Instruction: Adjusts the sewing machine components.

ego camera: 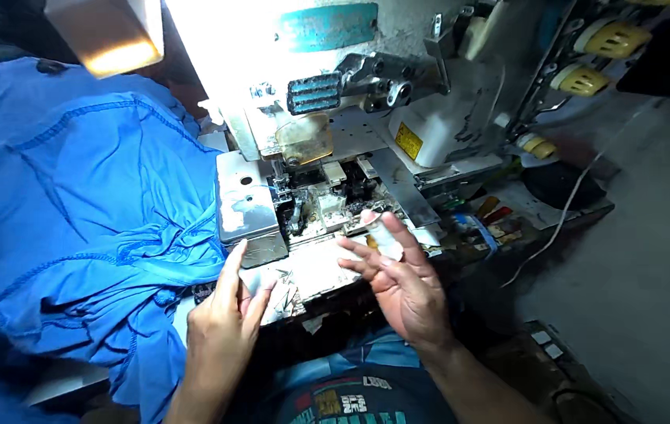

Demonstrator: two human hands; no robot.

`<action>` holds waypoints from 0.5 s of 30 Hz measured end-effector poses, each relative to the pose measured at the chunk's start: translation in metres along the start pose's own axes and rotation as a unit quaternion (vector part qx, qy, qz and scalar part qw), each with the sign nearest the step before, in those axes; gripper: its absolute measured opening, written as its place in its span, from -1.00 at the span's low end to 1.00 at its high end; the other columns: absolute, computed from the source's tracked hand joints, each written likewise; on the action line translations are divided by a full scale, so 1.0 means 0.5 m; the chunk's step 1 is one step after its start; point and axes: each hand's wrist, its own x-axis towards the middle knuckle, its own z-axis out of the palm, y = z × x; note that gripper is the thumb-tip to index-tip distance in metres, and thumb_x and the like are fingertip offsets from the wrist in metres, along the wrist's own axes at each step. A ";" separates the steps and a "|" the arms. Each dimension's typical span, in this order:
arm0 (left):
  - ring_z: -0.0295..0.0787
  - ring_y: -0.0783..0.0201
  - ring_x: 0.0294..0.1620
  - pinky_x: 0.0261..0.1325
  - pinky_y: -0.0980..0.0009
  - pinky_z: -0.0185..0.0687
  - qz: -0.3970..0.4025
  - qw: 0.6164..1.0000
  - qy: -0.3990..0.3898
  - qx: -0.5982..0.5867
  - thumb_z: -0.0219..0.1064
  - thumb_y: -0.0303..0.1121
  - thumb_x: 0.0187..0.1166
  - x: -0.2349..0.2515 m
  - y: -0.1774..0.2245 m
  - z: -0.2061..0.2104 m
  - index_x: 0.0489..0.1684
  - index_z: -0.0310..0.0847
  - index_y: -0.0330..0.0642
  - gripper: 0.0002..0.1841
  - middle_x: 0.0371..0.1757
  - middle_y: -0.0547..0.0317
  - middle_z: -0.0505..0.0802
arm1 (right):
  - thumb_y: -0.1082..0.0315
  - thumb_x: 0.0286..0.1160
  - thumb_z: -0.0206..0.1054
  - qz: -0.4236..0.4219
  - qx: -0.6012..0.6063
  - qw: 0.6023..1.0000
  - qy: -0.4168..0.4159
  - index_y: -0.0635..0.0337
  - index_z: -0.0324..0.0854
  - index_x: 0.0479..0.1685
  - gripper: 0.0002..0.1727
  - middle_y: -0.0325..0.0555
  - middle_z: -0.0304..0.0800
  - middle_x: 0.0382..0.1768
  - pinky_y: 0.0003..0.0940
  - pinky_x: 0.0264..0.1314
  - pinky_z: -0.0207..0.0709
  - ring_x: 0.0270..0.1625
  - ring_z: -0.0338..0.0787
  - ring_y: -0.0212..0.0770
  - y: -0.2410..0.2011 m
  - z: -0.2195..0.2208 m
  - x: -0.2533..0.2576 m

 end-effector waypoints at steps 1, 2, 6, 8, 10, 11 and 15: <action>0.47 0.31 -0.69 -0.57 0.34 0.43 -0.011 0.998 -0.040 0.048 0.25 -0.09 0.60 -0.004 -0.014 -0.010 0.28 0.74 -0.38 -0.48 -0.64 0.16 0.66 | 0.48 0.76 -0.03 -0.053 -0.120 0.991 -0.033 -0.04 0.58 0.58 -0.49 0.01 0.72 0.44 -0.16 0.45 0.69 0.36 0.81 -0.09 -0.001 -0.013 0.009; 0.65 0.16 -0.65 -0.51 0.14 0.58 -0.014 0.995 -0.082 0.061 0.22 -0.14 0.59 -0.008 -0.022 -0.016 0.04 0.83 -0.34 -0.57 -0.60 0.06 0.76 | 0.49 0.76 0.00 -0.108 -0.254 0.959 -0.063 0.06 0.64 0.48 -0.55 -0.03 0.80 0.35 -0.28 0.44 0.67 0.34 0.82 -0.20 0.000 -0.022 0.024; 0.64 0.58 -0.48 -0.34 0.66 0.54 0.076 0.978 -0.151 -0.122 0.18 -0.17 0.71 -0.014 -0.006 -0.026 -0.32 0.85 -0.11 -0.66 -0.48 0.30 0.81 | 0.50 0.57 0.26 -0.202 -0.502 0.806 -0.241 0.12 0.84 0.22 -0.65 -0.01 0.80 0.34 -0.26 0.56 0.51 0.43 0.73 -0.16 0.028 -0.011 0.108; 0.64 0.62 -0.34 -0.20 0.74 0.50 0.123 0.947 -0.162 -0.249 0.20 -0.19 0.78 -0.008 0.009 -0.040 -0.23 0.81 -0.18 -0.68 -0.42 0.26 0.77 | 0.46 0.54 0.34 -0.225 -0.509 0.780 -0.287 0.13 0.87 0.13 -0.71 0.00 0.86 0.23 -0.26 0.44 0.56 0.31 0.78 -0.10 0.058 -0.007 0.140; 0.68 0.65 -0.26 -0.13 0.73 0.55 0.112 0.943 -0.138 -0.283 0.22 -0.17 0.78 -0.008 -0.002 -0.078 -0.18 0.80 -0.13 -0.71 -0.34 0.32 0.83 | 0.45 0.55 0.37 -0.234 -0.490 0.789 -0.288 0.19 0.90 -0.10 -0.82 -0.08 0.94 -0.05 -0.32 0.33 0.62 0.12 0.85 -0.19 0.070 -0.015 0.152; 0.72 0.69 -0.23 -0.09 0.72 0.60 0.084 0.952 -0.123 -0.267 0.23 -0.16 0.78 -0.013 -0.021 -0.108 -0.17 0.81 -0.08 -0.72 -0.30 0.39 0.86 | 0.45 0.55 0.37 -0.234 -0.479 0.799 -0.279 0.22 0.90 -0.16 -0.83 -0.10 0.95 -0.13 -0.34 0.31 0.64 0.06 0.86 -0.23 0.064 -0.021 0.150; 0.73 0.40 -0.23 -0.07 0.48 0.64 -0.056 0.987 -0.142 -0.047 0.30 -0.30 0.67 -0.055 -0.137 -0.251 -0.16 0.85 -0.38 -0.71 -0.26 -0.02 0.86 | 0.41 0.53 0.39 -0.231 -0.479 0.814 -0.234 0.21 0.91 -0.25 -0.84 -0.13 0.95 -0.29 -0.49 0.13 0.64 -0.13 0.86 -0.35 0.006 -0.038 0.097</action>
